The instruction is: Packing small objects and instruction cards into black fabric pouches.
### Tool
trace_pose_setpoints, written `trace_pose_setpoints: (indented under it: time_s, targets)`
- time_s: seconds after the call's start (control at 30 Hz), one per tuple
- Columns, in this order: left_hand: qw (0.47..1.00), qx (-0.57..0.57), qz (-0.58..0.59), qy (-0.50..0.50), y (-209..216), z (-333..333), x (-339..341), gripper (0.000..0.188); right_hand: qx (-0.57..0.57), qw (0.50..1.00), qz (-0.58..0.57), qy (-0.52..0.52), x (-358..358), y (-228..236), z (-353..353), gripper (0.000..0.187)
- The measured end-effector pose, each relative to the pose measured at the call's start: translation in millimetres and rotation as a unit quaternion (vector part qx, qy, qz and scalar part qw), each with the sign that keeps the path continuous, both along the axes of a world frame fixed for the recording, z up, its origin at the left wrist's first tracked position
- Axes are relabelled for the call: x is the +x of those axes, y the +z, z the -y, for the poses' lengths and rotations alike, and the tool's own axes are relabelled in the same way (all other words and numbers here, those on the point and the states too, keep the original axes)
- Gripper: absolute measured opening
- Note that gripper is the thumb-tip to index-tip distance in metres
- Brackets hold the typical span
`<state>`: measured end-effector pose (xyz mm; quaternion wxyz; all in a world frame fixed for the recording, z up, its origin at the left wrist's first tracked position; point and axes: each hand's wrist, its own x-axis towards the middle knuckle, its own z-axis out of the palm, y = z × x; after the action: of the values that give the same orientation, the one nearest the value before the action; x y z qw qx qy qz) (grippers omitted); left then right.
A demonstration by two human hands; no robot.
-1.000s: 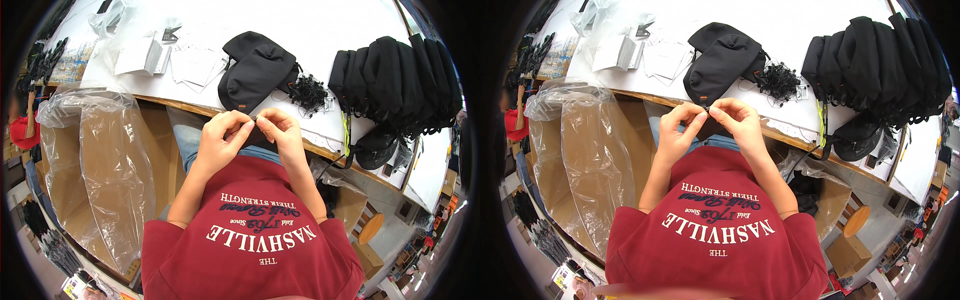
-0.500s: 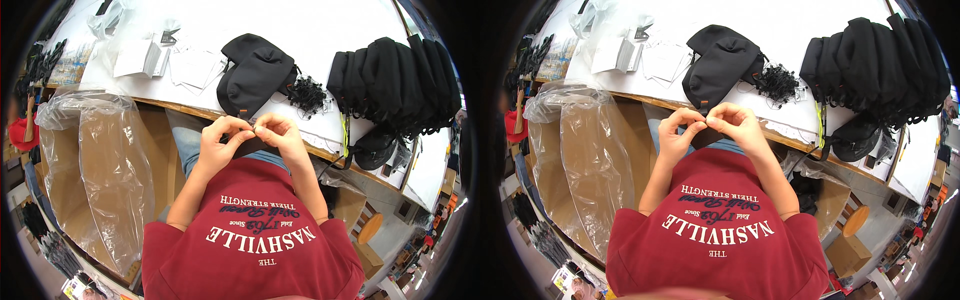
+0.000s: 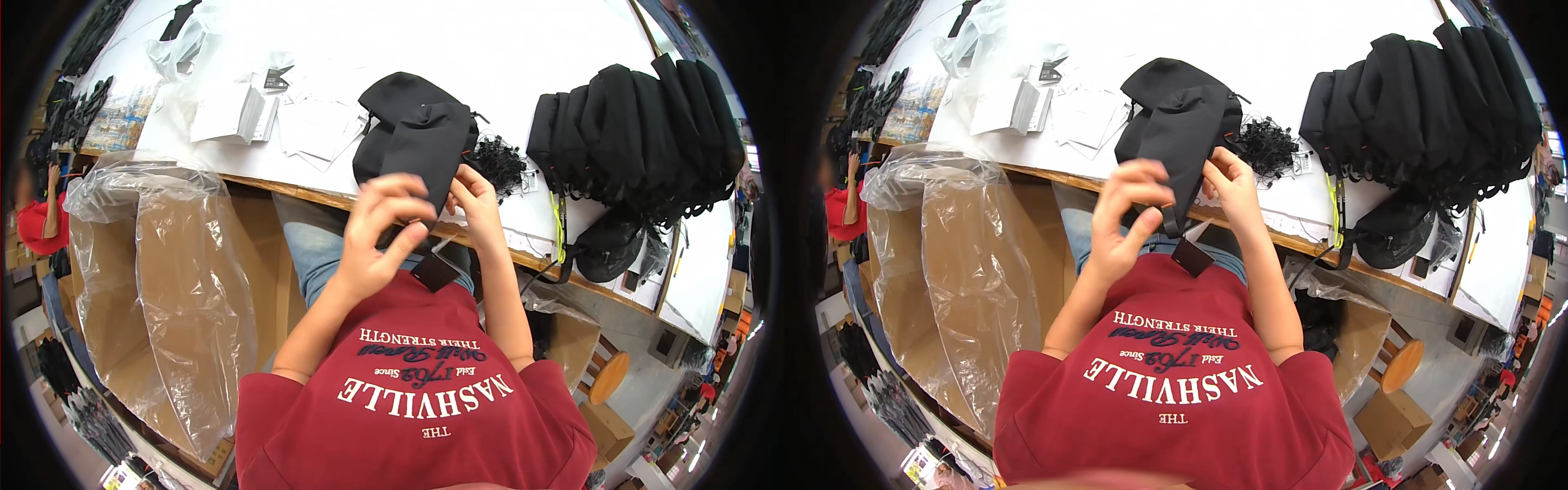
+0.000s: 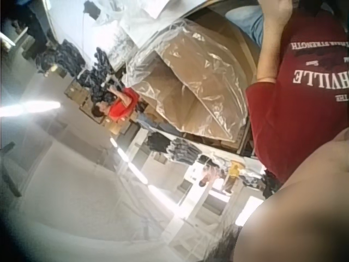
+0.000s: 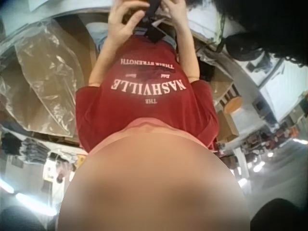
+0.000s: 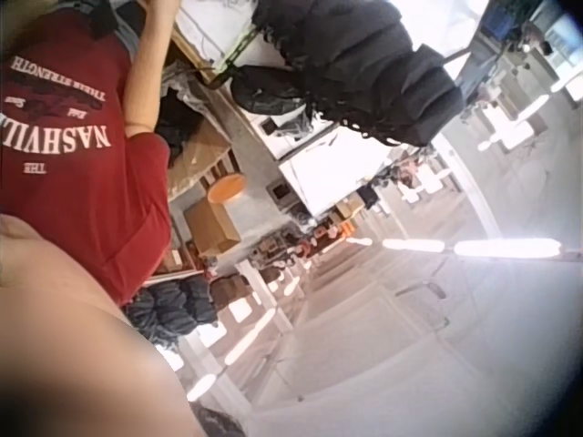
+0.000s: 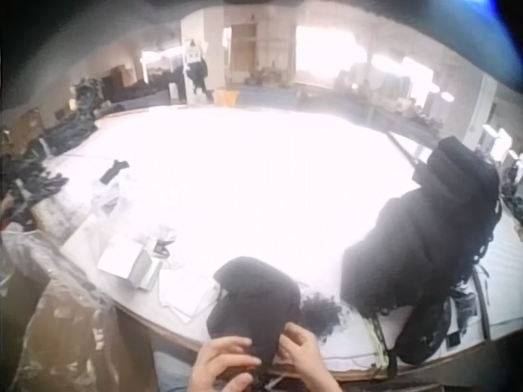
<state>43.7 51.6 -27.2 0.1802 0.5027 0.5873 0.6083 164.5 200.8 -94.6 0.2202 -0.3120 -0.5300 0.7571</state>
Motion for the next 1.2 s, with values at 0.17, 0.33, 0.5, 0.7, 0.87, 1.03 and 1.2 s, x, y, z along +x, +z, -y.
trace_pose_setpoints:
  time_s: [0.17, 0.33, 0.5, 0.7, 0.87, 1.03, 1.2]
  targets:
    - [0.937, -0.197, -0.283, -0.05, -9, 11, -10, 0.05, -0.079, 0.993, -0.073, -0.052, 5, 29, 13, 0.025]
    - [0.955, -0.158, -0.206, 0.144, -10, 15, -23, 0.056, -0.11, 0.988, -0.104, -0.041, 16, 40, 19, 0.033]
    - [0.938, -0.205, -0.28, 0.018, 3, 6, -7, 0.057, 0.041, 0.997, -0.071, 0.004, 15, 59, 20, 0.027]
    - [0.925, -0.052, -0.377, 0.011, 11, 13, -17, 0.044, 0.365, 0.906, 0.14, 0.161, 31, 89, 12, 0.021]
    - [0.922, -0.058, -0.383, 0.005, 3, 16, -18, 0.027, 0.368, 0.899, 0.167, 0.168, 28, 96, 15, 0.016]
    - [0.913, -0.054, -0.404, -0.033, -2, 15, -15, 0.021, 0.445, 0.876, 0.186, 0.015, 23, 97, 16, 0.013]
    - [0.924, -0.039, -0.38, -0.021, -5, -3, -8, 0.033, 0.418, 0.89, 0.184, 0.013, 23, 100, 19, 0.013]
